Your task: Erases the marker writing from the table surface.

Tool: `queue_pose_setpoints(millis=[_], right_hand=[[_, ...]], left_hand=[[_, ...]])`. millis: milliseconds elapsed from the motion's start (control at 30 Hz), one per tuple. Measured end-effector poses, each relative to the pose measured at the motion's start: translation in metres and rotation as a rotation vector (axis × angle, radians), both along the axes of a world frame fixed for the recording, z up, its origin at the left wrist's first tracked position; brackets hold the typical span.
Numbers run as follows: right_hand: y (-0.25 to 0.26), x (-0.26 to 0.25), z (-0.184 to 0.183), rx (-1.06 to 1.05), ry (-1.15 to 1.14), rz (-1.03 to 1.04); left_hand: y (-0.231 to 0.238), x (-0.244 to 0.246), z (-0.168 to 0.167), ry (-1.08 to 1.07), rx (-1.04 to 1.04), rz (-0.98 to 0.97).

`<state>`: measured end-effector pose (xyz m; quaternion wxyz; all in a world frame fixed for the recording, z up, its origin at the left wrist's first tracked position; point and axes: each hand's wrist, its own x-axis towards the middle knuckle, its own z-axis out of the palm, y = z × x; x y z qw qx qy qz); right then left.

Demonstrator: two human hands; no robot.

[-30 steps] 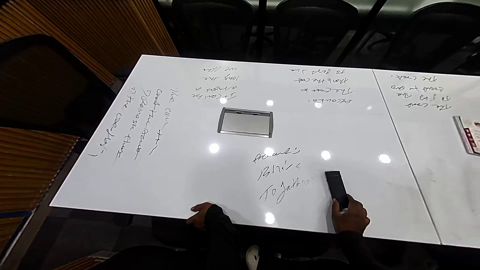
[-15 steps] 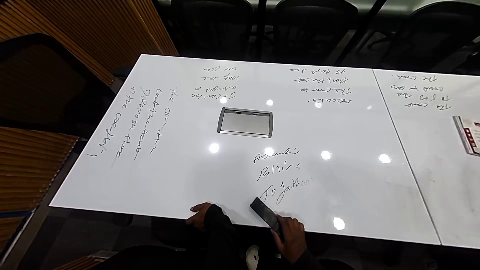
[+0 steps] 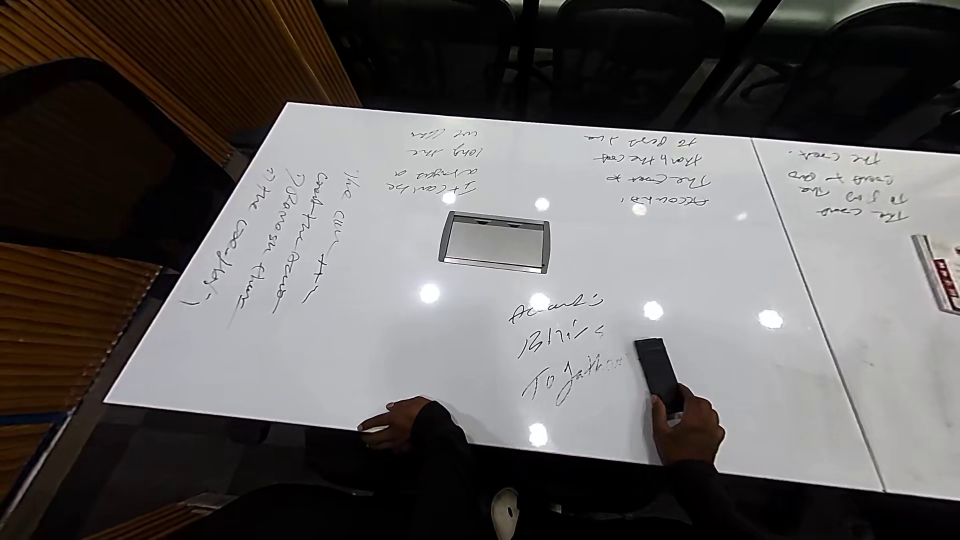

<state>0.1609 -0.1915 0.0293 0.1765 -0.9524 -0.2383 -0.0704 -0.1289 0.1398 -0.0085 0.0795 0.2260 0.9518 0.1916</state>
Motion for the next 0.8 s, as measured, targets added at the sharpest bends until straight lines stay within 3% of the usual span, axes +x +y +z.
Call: queue_pose_setpoints(millis=[200,467,567,667,800], right_hand=[[0.009,-0.016,-0.001,0.023,0.006,-0.035],[0.033,-0.118,-0.008,0.095,-0.015,0.505],[0.04,-0.148,-0.011,0.104,-0.012,0.593],[0.041,-0.15,-0.013,0.095,-0.031,0.591],[0.029,-0.106,-0.012,0.073,-0.098,0.505]], left_hand=[[0.0,0.001,0.013,0.123,-0.067,-0.15],[0.001,-0.003,0.01,0.231,-0.156,-0.264],[0.001,-0.002,0.015,0.224,-0.178,-0.273],[0.003,-0.004,0.014,0.251,-0.19,-0.335],[0.01,-0.012,0.015,0.317,-0.244,-0.678]])
